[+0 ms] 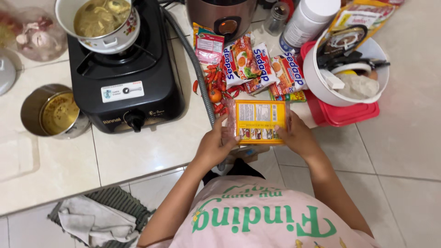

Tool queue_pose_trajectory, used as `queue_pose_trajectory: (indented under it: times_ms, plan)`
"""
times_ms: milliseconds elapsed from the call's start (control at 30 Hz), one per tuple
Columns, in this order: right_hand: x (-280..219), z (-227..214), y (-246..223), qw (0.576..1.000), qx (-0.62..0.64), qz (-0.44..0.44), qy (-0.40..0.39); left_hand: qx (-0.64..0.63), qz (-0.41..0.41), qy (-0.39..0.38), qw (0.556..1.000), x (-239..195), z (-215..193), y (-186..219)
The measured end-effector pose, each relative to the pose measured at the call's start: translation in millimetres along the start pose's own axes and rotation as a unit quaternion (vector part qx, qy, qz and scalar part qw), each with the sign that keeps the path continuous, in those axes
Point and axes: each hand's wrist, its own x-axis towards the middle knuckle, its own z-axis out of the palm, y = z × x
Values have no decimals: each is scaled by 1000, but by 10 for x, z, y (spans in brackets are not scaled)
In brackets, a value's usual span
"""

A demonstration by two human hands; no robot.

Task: The person picks up a bowl containing eggs and seasonings, moves a bottle, and places tomatoes and chili peppers into a plastic container. They then wipe a red container lid with a cloth and place grocery items, including a box of biscuits and packets of noodles, on top of the lid.

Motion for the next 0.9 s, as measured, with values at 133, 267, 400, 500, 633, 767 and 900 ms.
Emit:
queue_pose_trajectory:
  times_ms: [133, 267, 400, 500, 633, 767, 900]
  plan:
    - [0, -413, -590, 966, -238, -101, 16, -69, 58, 97, 991, -198, -160, -55]
    - [188, -468, -1277, 959, -141, -242, 41, -104, 19, 221, 969, -409, -393, -129]
    - [332, -229, -1688, 945, -48, -319, -45, -151, -6, 369, 917, -628, -592, -251]
    - [390, 67, -1849, 916, -51, -394, -63, -204, -20, 427, 881, -831, -647, -363]
    - [370, 386, -2050, 907, -48, -406, -103, -305, -23, 435, 847, -1037, -880, -626]
    - [360, 710, -2310, 921, -51, -364, -132, -359, -84, 451, 813, -1252, -1437, -1115]
    - [394, 1227, -2687, 929, -34, -350, -114, -464, -133, 439, 758, -1304, -2172, -1530]
